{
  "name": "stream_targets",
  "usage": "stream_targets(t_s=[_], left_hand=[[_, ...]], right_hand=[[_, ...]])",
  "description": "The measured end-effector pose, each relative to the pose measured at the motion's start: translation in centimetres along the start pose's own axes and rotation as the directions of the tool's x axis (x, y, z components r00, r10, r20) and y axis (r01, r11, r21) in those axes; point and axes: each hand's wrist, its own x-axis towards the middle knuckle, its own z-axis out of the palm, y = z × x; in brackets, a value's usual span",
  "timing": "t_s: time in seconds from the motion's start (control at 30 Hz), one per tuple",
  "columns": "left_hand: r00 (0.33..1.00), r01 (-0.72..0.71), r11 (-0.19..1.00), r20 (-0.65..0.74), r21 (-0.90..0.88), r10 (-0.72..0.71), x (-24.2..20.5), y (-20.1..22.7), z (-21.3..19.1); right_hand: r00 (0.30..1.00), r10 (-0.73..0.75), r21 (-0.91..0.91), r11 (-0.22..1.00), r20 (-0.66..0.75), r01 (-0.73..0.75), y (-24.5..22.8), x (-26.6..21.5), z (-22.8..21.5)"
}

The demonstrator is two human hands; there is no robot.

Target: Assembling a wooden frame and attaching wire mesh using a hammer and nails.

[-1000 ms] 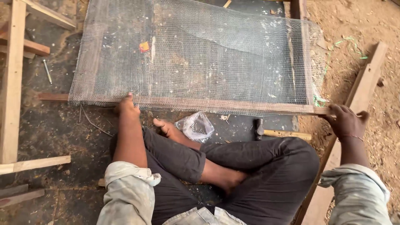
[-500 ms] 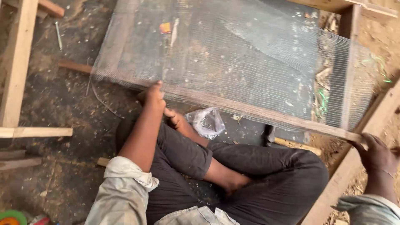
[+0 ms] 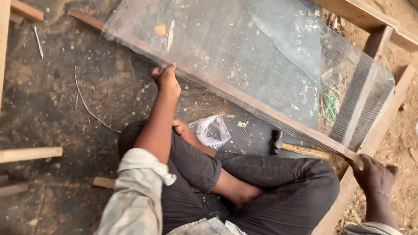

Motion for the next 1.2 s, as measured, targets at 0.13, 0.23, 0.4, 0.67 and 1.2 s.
stream_targets(t_s=[0.13, 0.23, 0.4, 0.67, 1.2], left_hand=[[0.993, 0.002, 0.999, 0.114, 0.035, -0.006, -6.3, 3.1, 1.0], [0.985, 0.002, 1.000, 0.170, 0.027, -0.007, -10.7, 6.1, 0.2], [0.964, -0.104, 0.995, 0.245, -0.014, 0.104, -11.7, 4.6, 2.6], [0.934, -0.219, 0.973, 0.304, 0.070, 0.188, -13.7, 3.9, 2.7], [-0.124, -0.982, 0.076, 0.890, -0.175, 0.440, -35.9, -0.5, 4.9]], right_hand=[[0.999, -0.009, -0.071, 0.997, 0.033, 0.011, -4.3, -0.7, -6.2], [0.994, -0.031, -0.082, 0.996, 0.107, 0.040, -7.4, 0.3, -10.3], [0.993, -0.002, -0.058, 0.998, 0.117, 0.009, -7.1, 0.8, -9.3], [0.998, -0.053, 0.069, 0.996, 0.022, 0.051, -7.0, 2.0, -8.3], [0.936, 0.120, 0.834, 0.427, 0.330, -0.349, -12.6, 6.4, -13.2]])
